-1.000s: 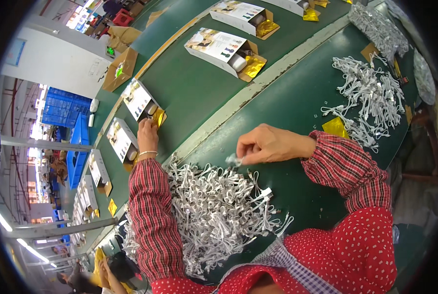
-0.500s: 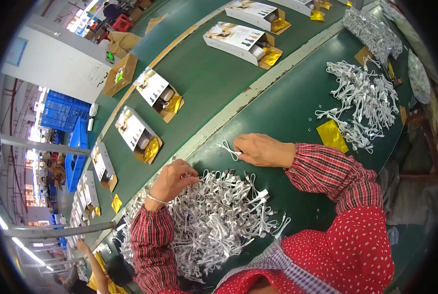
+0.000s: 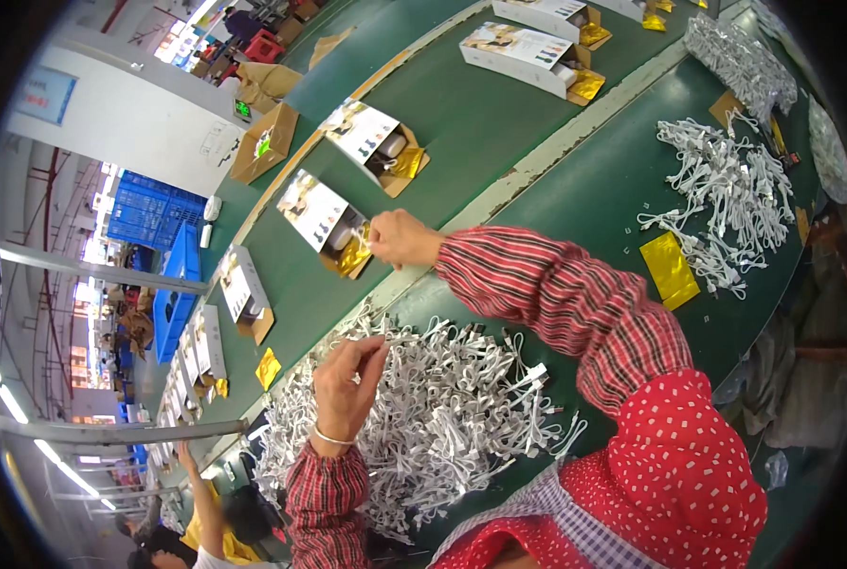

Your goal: The person packs product boxes on an assembly line by placing small packaged accessories and white cables into boxes by hand, empties a bag of cables onto the work table, and sorts through the cables to insert them into boxes.

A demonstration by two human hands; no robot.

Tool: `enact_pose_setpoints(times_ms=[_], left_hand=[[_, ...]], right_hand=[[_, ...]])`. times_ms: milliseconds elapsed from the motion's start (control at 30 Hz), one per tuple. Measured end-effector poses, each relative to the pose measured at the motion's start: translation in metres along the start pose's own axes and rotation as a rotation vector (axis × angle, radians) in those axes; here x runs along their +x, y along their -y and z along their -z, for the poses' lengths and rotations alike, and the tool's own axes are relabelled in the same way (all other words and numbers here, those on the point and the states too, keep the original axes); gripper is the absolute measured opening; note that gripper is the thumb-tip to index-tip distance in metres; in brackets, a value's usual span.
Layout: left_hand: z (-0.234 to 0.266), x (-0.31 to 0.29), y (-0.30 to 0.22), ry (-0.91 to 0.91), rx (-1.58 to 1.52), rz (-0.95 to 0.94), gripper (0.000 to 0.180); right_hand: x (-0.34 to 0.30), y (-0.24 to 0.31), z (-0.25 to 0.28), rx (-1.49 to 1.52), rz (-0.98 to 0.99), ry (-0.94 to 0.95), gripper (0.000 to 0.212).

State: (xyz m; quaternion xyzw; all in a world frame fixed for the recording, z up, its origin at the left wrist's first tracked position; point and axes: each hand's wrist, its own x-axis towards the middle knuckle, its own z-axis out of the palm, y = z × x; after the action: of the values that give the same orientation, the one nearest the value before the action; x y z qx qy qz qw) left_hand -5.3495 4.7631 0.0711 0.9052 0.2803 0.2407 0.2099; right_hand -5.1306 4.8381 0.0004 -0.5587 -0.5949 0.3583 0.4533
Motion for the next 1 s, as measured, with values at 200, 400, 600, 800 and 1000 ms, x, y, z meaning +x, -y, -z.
enact_pose_setpoints(times_ms=[200, 400, 600, 800, 1000], left_hand=[[-0.006, -0.021, 0.041, 0.024, -0.002, -0.068, 0.012], [-0.029, -0.093, 0.106, -0.122, 0.137, 0.088, 0.006], [0.002, -0.096, 0.060, 0.201, 0.026, 0.326, 0.035], [-0.006, -0.087, 0.064, -0.006, 0.069, 0.169, 0.006], [0.035, -0.081, 0.062, -0.162, -0.013, 0.108, 0.012]], right_hand=[[0.005, -0.028, -0.005, 0.014, -0.034, -0.251, 0.018], [-0.064, -0.015, -0.076, 0.014, 0.434, 0.371, 0.029], [-0.112, -0.016, -0.087, -0.066, 0.628, 0.165, 0.024], [-0.116, -0.009, -0.066, -0.133, 0.520, 0.220, 0.032], [-0.113, 0.044, -0.043, -0.039, 0.293, 0.430, 0.020]])
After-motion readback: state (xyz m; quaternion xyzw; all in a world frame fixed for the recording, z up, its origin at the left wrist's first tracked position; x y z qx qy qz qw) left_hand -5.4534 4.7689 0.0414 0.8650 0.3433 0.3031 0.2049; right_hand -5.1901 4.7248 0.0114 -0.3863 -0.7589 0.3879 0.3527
